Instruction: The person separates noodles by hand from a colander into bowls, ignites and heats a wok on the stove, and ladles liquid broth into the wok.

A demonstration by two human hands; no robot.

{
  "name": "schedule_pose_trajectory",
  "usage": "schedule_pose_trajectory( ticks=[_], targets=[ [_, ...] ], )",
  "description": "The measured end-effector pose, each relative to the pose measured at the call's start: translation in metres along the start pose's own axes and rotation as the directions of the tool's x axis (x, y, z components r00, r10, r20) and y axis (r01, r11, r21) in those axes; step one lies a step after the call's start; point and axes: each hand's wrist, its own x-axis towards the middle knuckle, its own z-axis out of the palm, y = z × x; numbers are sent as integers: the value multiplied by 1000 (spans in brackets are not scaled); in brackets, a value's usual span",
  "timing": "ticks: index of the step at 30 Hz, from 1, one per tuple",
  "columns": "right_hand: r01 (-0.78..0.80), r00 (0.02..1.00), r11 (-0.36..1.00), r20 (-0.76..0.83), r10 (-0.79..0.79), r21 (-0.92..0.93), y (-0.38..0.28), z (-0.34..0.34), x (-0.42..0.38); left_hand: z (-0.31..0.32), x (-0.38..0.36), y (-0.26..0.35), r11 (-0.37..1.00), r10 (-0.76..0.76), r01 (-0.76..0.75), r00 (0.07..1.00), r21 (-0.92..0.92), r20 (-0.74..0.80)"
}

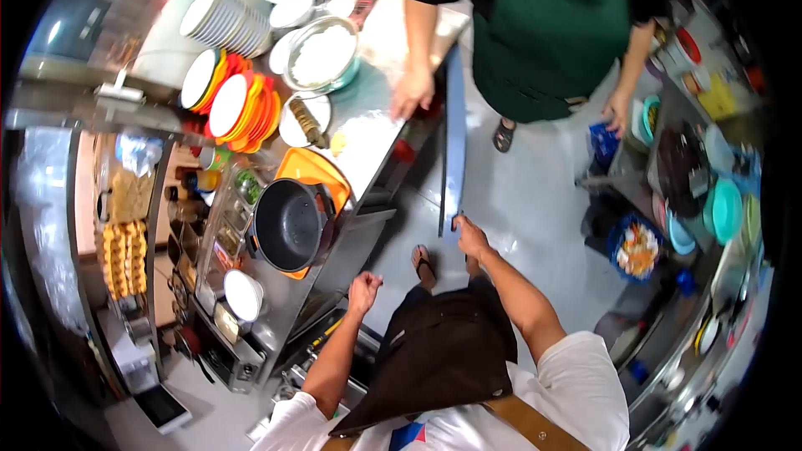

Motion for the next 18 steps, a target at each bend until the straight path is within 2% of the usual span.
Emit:
schedule_pose_trajectory(
  ticks=[1,3,4,5,8,11,14,17,18],
  targets=[
    [8,1000,1000,9,-8,24,-2,0,-6,-1,3,4,999,19,-20,999,28,33],
    [-46,999,998,-18,47,39,-22,-6,-18,-4,16,12,987,126,-122,991,-107,40],
    [-77,996,997,-34,77,25,-27,-1,-16,-4,24,2,975,173,-150,975,-164,137],
    [-68,995,997,-69,70,32,-32,6,-14,-3,25,-10,973,192,-169,970,-156,146],
    [-144,987,986,-64,150,81,-48,31,-2,-23,17,-19,981,184,-158,935,-111,303],
    [-108,988,991,-99,116,79,-67,45,9,-39,7,-41,976,216,-198,932,-90,290],
    [-61,994,997,-93,65,46,-88,58,16,-55,-4,-57,984,175,-178,944,-17,278],
    [-53,998,999,-45,53,5,-101,72,32,-67,-14,-64,985,164,-172,954,10,250],
    [-83,993,996,-78,85,28,-108,79,36,-69,-17,-69,986,161,-169,959,15,232]
  ],
)
